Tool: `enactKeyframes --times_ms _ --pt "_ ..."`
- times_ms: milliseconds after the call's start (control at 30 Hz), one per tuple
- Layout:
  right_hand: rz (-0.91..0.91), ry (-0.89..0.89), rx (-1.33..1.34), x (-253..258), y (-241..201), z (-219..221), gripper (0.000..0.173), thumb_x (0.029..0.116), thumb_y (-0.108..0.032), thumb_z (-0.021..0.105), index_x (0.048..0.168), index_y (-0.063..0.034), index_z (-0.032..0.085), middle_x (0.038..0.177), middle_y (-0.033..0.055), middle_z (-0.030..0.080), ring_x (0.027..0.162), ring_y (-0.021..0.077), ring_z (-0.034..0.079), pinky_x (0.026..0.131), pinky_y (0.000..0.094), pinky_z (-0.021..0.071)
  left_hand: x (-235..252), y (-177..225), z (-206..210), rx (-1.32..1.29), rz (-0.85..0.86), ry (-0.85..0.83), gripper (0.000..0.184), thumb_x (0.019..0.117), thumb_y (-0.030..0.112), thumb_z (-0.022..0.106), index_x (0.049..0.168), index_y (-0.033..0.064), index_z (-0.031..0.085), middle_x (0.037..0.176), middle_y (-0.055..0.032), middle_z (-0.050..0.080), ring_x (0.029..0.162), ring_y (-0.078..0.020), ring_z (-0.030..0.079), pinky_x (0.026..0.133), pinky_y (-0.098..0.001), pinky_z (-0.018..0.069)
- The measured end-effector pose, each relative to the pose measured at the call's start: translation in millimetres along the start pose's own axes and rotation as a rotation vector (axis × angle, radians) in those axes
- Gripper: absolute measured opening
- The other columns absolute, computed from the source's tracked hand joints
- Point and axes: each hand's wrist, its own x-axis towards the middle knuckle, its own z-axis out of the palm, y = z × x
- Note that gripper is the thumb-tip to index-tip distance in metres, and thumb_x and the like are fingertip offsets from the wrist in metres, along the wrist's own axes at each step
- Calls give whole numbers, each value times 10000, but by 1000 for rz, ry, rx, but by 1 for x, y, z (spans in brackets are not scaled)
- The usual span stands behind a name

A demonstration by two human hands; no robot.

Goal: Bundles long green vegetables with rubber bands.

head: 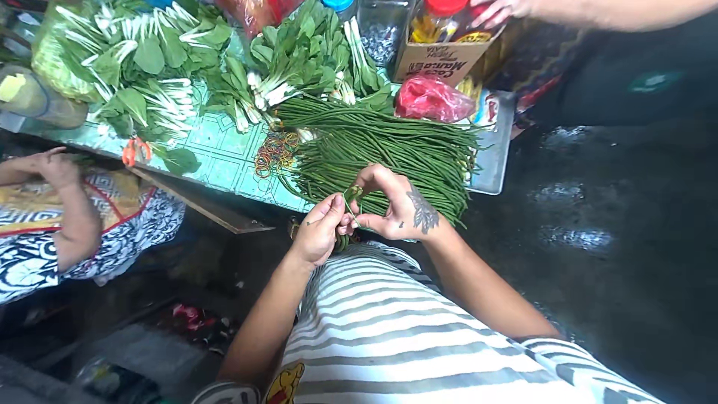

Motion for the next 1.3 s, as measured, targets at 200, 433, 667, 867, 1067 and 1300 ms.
enactKeyframes --times_ms 200,433,667,867,1067,1300 --pt "-58 -4 140 -12 6 -16 167 876 -248 777 871 -99 701 789 -52 687 804 93 680 1059 547 508 8 -15 3 -226 53 46 267 1104 307 413 1027 117 585 786 7 522 679 -97 532 717 -278 515" --pt "25 191 1238 -26 8 22 308 955 -154 728 1238 -162 606 1117 171 715 1008 315 715 878 481 603 14 -25 11 -389 200 100 287 1101 358 406 1106 145 599 847 -7 580 764 -123 592 771 -304 540" --pt "260 318 1302 -7 -7 40 407 1040 -322 594 1403 -232 434 1305 124 662 982 191 692 849 345 569 24 -27 3 118 471 131 199 1074 301 522 1204 197 631 928 14 612 804 -83 592 748 -262 535" --pt "252 317 739 10 -15 20 656 778 -28 824 1331 -81 475 1008 108 741 924 218 718 765 347 617 19 -14 -13 789 652 211 236 1049 191 574 1201 60 701 1068 -42 703 961 -123 672 853 -329 590" --pt "-13 149 82 12 -1 8 398 802 -255 832 1166 -141 720 908 -91 735 922 113 625 959 473 457 16 -9 -11 848 412 325 234 1044 92 510 1179 78 700 914 -19 706 758 -90 667 693 -289 596" --pt "232 170 1374 -9 17 42 385 957 -196 734 1307 -220 576 954 118 733 872 267 731 812 433 613 16 -25 1 -337 245 167 217 1093 271 434 1157 151 603 888 -25 621 802 -141 619 803 -336 550"
